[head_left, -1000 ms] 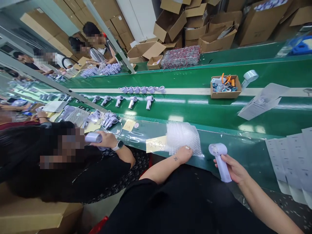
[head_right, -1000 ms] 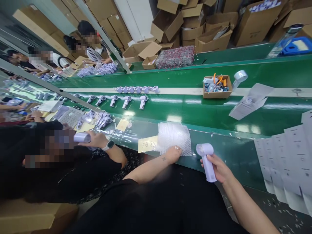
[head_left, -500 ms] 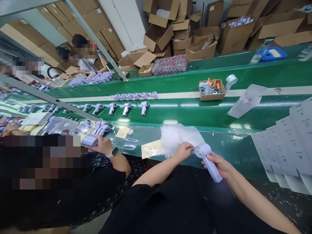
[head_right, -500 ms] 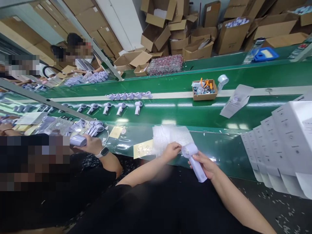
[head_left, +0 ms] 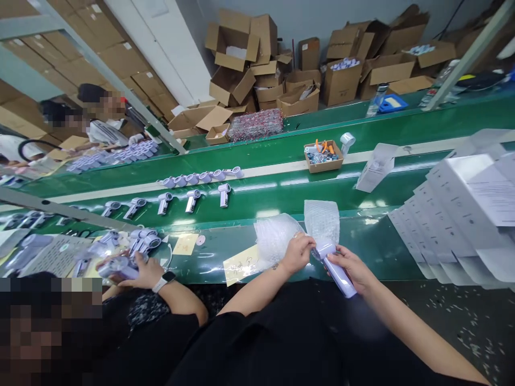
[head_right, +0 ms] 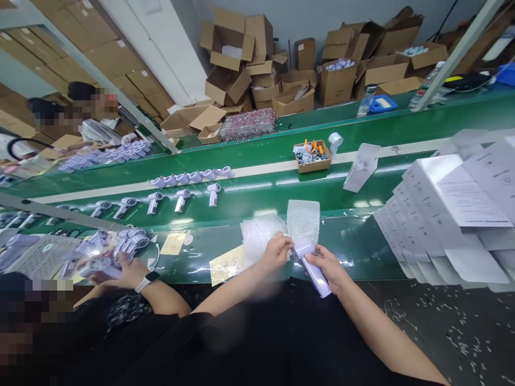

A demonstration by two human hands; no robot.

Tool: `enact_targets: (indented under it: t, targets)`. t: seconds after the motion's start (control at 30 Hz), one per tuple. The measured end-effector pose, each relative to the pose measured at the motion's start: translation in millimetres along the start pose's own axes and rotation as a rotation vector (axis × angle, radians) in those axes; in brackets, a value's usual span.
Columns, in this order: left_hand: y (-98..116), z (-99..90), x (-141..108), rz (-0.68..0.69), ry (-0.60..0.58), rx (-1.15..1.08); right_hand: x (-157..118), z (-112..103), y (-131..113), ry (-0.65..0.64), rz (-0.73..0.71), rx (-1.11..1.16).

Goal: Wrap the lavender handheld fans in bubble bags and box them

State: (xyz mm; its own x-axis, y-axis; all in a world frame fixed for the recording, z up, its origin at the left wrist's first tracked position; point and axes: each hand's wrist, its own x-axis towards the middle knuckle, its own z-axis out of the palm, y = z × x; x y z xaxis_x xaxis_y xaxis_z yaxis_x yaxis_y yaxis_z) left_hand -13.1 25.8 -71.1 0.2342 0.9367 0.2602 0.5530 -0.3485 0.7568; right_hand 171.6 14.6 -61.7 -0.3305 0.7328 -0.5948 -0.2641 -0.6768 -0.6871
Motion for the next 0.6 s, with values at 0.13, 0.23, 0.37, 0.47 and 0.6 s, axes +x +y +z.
enact_targets:
  t: [0.13,0.23,0.37,0.47,0.6]
  targets:
    - [0.2,-1.6,-5.0,0.247,-0.114,0.221,-5.0,1.2,5.9,0.057,-0.032,0.070]
    - [3.9,3.3,-5.3,0.485,-0.205,0.336,-9.5,4.8,11.1,0.107,-0.055,0.135]
    - [-3.9,7.0,3.5,0.714,-0.158,0.282,-7.5,8.0,18.7,0.149,-0.083,0.274]
    - [-13.5,14.6,16.6,0.637,-0.070,0.265,0.0,4.4,22.8,0.246,-0.160,0.352]
    - [-4.9,25.5,21.4,0.465,-0.137,0.141,1.5,0.2,27.9,0.382,-0.227,0.361]
